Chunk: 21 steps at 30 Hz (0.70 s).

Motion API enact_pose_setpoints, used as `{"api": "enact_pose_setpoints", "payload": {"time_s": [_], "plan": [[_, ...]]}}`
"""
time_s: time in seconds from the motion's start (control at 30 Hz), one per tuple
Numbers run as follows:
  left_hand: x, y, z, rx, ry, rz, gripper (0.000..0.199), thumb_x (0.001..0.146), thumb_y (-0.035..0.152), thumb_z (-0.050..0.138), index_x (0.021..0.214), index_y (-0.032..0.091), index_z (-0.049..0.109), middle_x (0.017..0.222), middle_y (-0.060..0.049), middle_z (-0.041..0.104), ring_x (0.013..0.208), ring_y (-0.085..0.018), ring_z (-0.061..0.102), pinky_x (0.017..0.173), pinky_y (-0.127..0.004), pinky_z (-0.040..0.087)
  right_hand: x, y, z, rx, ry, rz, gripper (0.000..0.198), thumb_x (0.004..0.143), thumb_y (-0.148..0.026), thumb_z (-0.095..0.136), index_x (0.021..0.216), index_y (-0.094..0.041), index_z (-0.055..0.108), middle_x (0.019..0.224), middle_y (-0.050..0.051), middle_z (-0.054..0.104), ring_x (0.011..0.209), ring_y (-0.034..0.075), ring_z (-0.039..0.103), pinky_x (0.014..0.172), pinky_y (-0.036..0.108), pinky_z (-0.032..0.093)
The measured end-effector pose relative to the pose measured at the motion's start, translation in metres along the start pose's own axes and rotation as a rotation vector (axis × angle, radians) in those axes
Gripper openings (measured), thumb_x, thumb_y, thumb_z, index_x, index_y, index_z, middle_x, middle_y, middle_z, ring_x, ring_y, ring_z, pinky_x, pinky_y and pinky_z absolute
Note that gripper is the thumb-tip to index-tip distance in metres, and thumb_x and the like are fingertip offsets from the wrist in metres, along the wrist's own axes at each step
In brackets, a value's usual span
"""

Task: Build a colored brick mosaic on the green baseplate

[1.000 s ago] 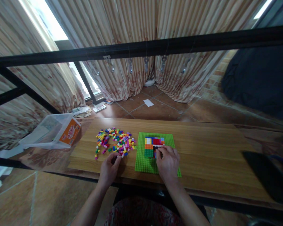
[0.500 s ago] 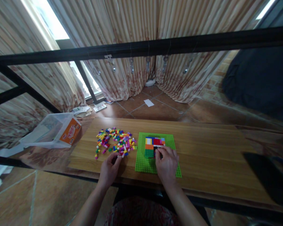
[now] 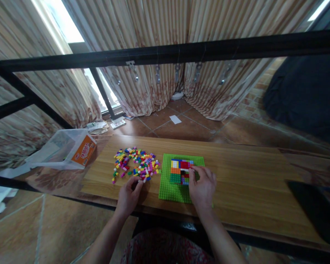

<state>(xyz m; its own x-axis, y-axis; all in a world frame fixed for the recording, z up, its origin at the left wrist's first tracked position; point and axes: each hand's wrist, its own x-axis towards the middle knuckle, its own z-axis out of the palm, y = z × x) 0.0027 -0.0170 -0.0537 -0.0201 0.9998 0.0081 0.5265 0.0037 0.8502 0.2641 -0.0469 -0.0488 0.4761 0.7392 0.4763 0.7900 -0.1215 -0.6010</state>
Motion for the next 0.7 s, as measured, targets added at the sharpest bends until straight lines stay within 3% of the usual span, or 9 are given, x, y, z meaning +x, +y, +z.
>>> {"api": "enact_pose_setpoints", "payload": {"time_s": [0.23, 0.7], "plan": [[-0.001, 0.004, 0.000, -0.005, 0.004, 0.002, 0.026, 0.080, 0.045, 0.059, 0.083, 0.019, 0.066, 0.077, 0.000, 0.066, 0.075, -0.017, 0.060, 0.071, -0.026, 0.044, 0.004, -0.004, 0.018, -0.097, 0.008, 0.064, 0.050, 0.090, -0.050, 0.051, 0.122, -0.013, 0.060, 0.131, 0.024, 0.052, 0.118, 0.037, 0.045, 0.095, 0.054, 0.035], [-0.001, 0.006, 0.001, -0.037, 0.010, -0.034, 0.028, 0.078, 0.046, 0.061, 0.083, 0.019, 0.067, 0.072, 0.001, 0.063, 0.069, -0.016, 0.057, 0.065, -0.025, 0.043, -0.005, -0.006, 0.030, -0.151, -0.059, 0.024, 0.041, 0.094, -0.040, 0.046, 0.125, -0.017, 0.059, 0.122, 0.018, 0.061, 0.112, 0.033, 0.051, 0.095, 0.050, 0.035]]}}
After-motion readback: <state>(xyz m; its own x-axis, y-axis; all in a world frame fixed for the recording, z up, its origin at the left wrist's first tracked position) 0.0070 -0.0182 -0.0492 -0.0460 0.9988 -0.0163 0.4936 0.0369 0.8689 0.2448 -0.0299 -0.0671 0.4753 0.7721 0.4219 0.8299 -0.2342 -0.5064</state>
